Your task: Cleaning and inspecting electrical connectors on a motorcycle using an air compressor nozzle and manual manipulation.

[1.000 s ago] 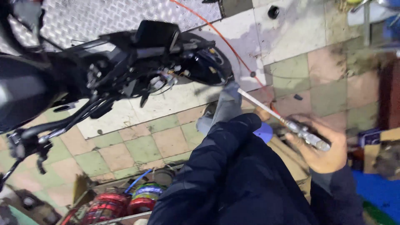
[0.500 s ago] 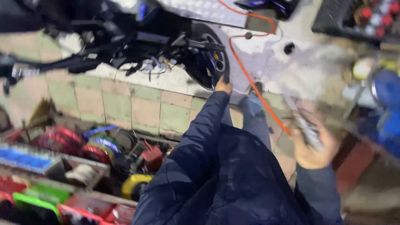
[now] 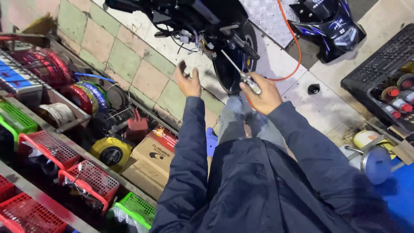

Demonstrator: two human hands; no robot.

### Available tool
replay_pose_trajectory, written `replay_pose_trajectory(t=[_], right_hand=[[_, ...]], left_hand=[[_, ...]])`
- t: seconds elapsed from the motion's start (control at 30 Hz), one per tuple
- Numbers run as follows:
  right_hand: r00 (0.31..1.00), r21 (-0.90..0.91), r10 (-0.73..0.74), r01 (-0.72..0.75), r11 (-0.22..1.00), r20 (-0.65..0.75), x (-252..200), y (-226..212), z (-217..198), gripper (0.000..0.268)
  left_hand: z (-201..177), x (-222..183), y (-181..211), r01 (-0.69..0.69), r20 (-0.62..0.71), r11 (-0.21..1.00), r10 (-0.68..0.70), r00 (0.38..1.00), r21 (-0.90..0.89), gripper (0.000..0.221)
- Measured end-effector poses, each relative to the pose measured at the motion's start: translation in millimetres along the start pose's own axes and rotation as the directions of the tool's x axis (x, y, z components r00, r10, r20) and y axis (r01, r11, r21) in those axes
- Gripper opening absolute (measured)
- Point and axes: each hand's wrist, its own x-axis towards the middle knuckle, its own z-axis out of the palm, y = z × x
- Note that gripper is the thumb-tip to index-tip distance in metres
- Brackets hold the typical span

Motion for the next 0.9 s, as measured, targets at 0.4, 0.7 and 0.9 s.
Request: replay_pose_trajectory(t=[0.4, 0.7, 0.9], right_hand=[[0.982, -0.121, 0.131, -0.115, 0.986, 0.135, 34.2, -8.7, 61.8, 0.024], [0.982, -0.147, -0.006, 0.035, 0.989, 0.191, 58.3, -58.6, 120.7, 0.031], [0.990, -0.230, -0.076, 0.102, 0.968, 0.121, 129.2, -93.8, 212.2, 0.035]], left_hand=[[82.7, 53.3, -74.6, 0.378, 0.438, 0.921, -0.380, 0.814, 0.097, 0.068], [12.6, 69.6, -123.2, 0.521, 0.035, 0.773, -0.547, 0.836, -0.360, 0.021], [-16.1, 203.8, -159.0, 0.472, -0.040, 0.869, -0.482, 0.875, -0.147, 0.018]])
